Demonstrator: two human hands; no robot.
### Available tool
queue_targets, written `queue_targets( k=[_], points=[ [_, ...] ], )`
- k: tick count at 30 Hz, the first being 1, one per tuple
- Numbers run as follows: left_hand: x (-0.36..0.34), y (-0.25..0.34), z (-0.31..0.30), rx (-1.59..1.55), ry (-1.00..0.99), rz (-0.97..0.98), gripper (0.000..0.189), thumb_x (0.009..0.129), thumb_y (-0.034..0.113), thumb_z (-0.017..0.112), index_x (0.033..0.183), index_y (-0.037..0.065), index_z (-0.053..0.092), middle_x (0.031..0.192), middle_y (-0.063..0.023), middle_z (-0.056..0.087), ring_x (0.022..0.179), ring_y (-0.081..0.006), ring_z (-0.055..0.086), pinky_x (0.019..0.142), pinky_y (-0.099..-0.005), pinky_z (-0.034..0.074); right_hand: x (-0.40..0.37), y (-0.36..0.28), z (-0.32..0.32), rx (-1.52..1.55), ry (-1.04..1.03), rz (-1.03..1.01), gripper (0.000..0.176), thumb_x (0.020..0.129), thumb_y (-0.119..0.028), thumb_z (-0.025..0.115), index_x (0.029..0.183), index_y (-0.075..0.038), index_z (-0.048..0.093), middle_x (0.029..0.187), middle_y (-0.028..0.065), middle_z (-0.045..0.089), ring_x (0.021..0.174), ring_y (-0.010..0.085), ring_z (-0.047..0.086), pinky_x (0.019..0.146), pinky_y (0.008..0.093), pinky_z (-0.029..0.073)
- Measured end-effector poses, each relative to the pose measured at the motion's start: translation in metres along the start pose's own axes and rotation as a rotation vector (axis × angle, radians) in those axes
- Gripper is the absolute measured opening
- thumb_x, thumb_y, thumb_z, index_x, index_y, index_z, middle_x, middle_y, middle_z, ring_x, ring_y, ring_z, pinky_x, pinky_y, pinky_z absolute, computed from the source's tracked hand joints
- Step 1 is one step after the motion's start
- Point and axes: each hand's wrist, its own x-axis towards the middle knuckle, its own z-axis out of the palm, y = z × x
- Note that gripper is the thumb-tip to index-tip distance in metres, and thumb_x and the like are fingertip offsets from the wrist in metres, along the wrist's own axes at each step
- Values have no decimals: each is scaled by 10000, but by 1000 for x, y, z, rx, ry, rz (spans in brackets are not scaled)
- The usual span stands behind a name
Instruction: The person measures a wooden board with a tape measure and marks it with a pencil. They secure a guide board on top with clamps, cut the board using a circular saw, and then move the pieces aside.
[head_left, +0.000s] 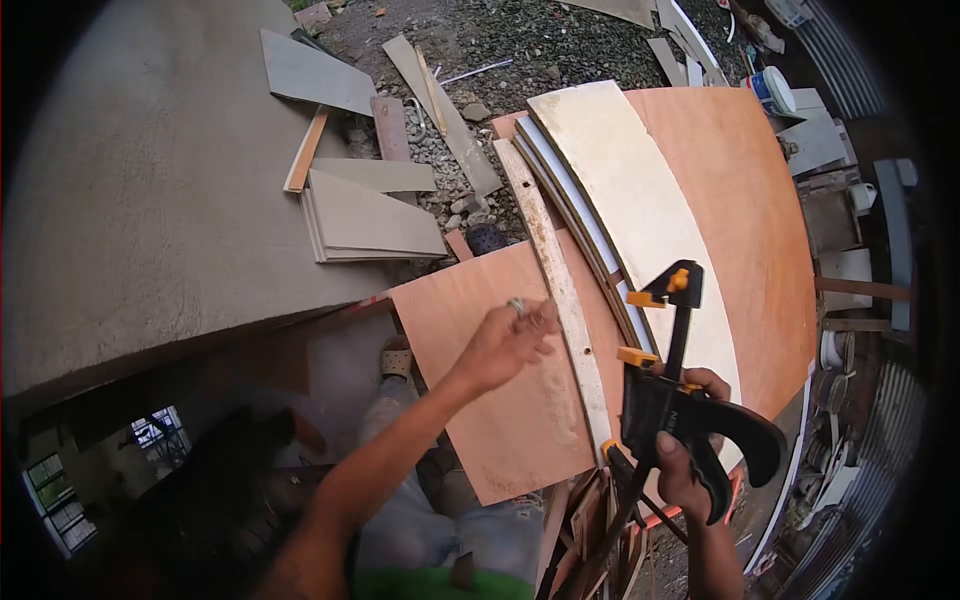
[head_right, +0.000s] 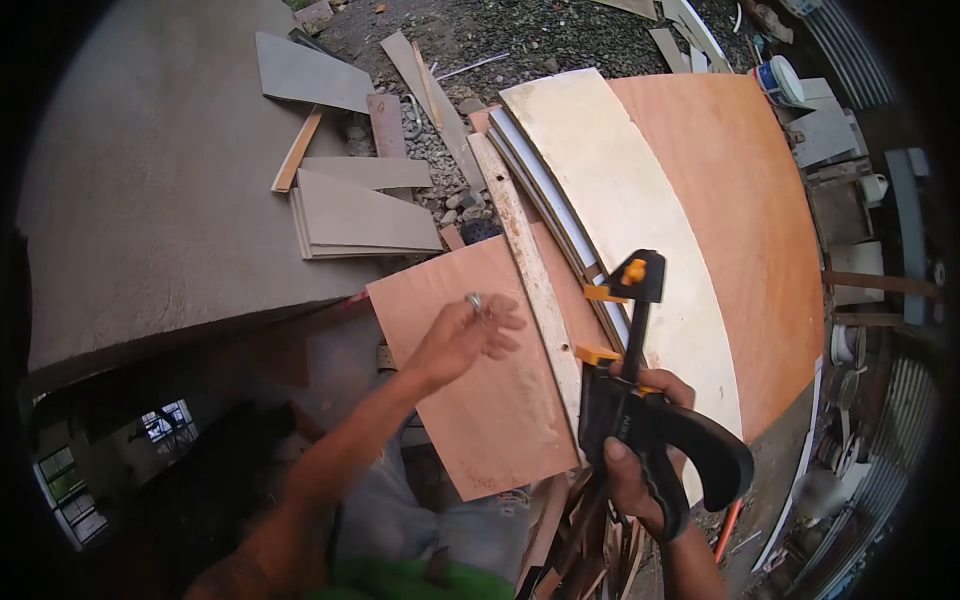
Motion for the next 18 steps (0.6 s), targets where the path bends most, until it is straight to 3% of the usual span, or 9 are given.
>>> queue_targets(
  k=[4, 6, 7, 11, 13, 14, 16, 17, 18],
  points=[
    [-56, -5, -2, -276, -278, -120, 590, 955, 531, 528, 1231, 11, 484, 1033, -48, 581, 844, -88, 568, 725, -253, 502, 14, -8, 93, 150, -83, 93, 603, 874, -248, 647, 1334, 7, 352, 1306, 173, 483, 1132, 237, 539, 961, 348, 447],
    [-71, 0, -18, -266, -204, -126, 528, 959, 493, 553, 1187, 19, 502, 998, -19, 560, 903, -77, 541, 798, -243, 470, 9, 15, 119, -80, -167, -10, 584, 856, -207, 670, 1328, -1, 394, 1324, 195, 463, 1191, 293, 506, 1015, 381, 400],
    [-77, -1, -28, -315, -133, -127, 511, 961, 466, 563, 1230, 39, 486, 1001, -15, 544, 885, -75, 536, 777, -248, 479, 15, 22, 131, -195, -223, -211, 648, 819, -198, 724, 1353, -26, 400, 1331, 214, 454, 1237, 345, 460, 1048, 405, 361],
    [-88, 9, -72, -260, 4, -83, 471, 877, 353, 673, 1172, 35, 489, 961, -19, 531, 857, -81, 532, 753, -257, 484, 1, -17, 138, -328, -398, 67, 854, 746, -182, 809, 1456, -81, 345, 1333, 242, 463, 1243, 359, 478, 1018, 415, 404],
    [-88, 25, -80, -149, 38, -47, 517, 804, 347, 726, 1115, 1, 499, 913, -39, 541, 790, -91, 550, 702, -253, 487, -6, -20, 116, -125, -428, 550, 841, 806, -391, 766, 1457, -49, 357, 1276, 231, 526, 1138, 348, 573, 954, 422, 464],
    [-86, 36, -80, -153, 38, -43, 517, 804, 347, 726, 1115, 1, 499, 913, -39, 541, 790, -91, 550, 702, -253, 487, -10, -19, 112, -130, -429, 549, 841, 806, -391, 766, 1457, -49, 357, 1276, 231, 526, 1138, 348, 573, 954, 422, 464],
    [-81, 50, -79, 14, -36, 48, 541, 799, 339, 726, 1124, -29, 497, 949, -58, 556, 819, -114, 563, 711, -258, 485, -24, -6, 107, 454, -275, 713, 948, 822, -692, 584, 1426, 11, 384, 1210, 200, 575, 1010, 328, 638, 864, 422, 518],
    [-76, 51, -74, 135, 18, 174, 640, 737, 363, 755, 1137, -63, 494, 891, -86, 582, 793, -142, 581, 702, -280, 485, -33, 9, 114, 596, -349, 714, 1092, 795, -842, 374, 1417, 56, 358, 1206, 191, 569, 986, 339, 647, 787, 399, 545],
    [-75, 56, -73, 146, 26, 179, 640, 737, 363, 755, 1137, -63, 494, 891, -86, 582, 793, -142, 581, 702, -280, 485, -37, 9, 122, 603, -359, 707, 1092, 795, -842, 374, 1417, 56, 358, 1206, 191, 569, 986, 339, 647, 787, 399, 545]
  ],
)
